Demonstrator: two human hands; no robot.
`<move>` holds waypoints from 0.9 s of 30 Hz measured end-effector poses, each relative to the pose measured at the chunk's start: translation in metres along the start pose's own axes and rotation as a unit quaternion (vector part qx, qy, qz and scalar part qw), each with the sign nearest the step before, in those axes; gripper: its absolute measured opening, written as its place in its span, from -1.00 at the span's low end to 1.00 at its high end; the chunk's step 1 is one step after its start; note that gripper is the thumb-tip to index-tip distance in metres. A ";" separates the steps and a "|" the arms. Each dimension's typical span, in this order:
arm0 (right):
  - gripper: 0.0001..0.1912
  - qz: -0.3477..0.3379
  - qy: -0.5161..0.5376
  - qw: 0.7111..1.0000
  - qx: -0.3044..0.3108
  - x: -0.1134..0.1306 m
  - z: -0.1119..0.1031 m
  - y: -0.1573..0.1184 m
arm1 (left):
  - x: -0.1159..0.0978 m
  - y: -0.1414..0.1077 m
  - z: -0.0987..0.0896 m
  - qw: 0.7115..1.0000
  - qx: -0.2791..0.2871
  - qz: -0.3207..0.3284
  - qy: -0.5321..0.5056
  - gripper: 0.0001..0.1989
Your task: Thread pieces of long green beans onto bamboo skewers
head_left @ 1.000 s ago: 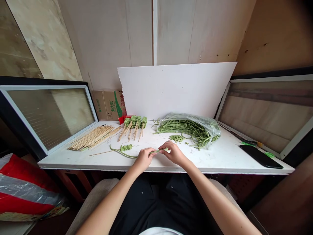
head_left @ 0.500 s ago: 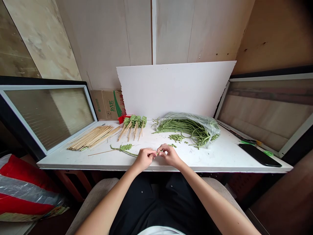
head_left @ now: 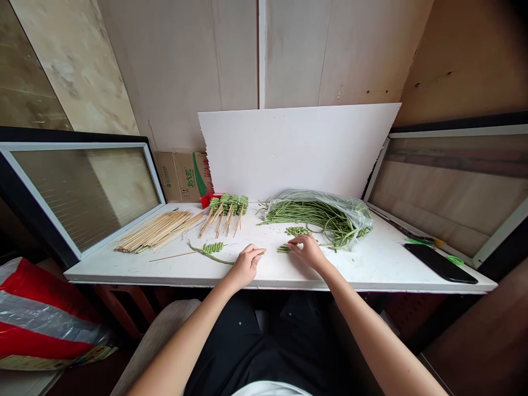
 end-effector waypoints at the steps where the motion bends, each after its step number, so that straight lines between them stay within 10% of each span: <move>1: -0.72 0.002 -0.015 1.000 0.004 -0.006 -0.001 0.000 | 0.001 -0.001 0.001 1.000 0.001 0.001 0.001 -0.65; 5: -0.78 -0.010 -0.044 0.999 0.001 -0.005 -0.002 0.000 | 0.005 -0.002 0.002 1.000 -0.019 -0.004 0.006 -0.65; 16: -0.72 -0.141 0.139 0.973 0.123 0.092 0.010 -0.027 | 0.009 -0.001 0.008 0.988 -0.041 -0.096 -0.110 -0.53; 27: -0.87 -0.151 0.129 0.978 0.059 0.081 0.017 -0.022 | 0.004 0.002 -0.003 0.994 -0.019 -0.086 -0.061 -0.76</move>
Point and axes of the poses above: each hand's wrist, its own y-axis towards the middle knuckle, its own z-axis out of the palm, x = y × z, the point moved 4 cm from there along y, towards the middle knuckle, and after that the axes turned 8 degrees about z, right-handed, at the moved point
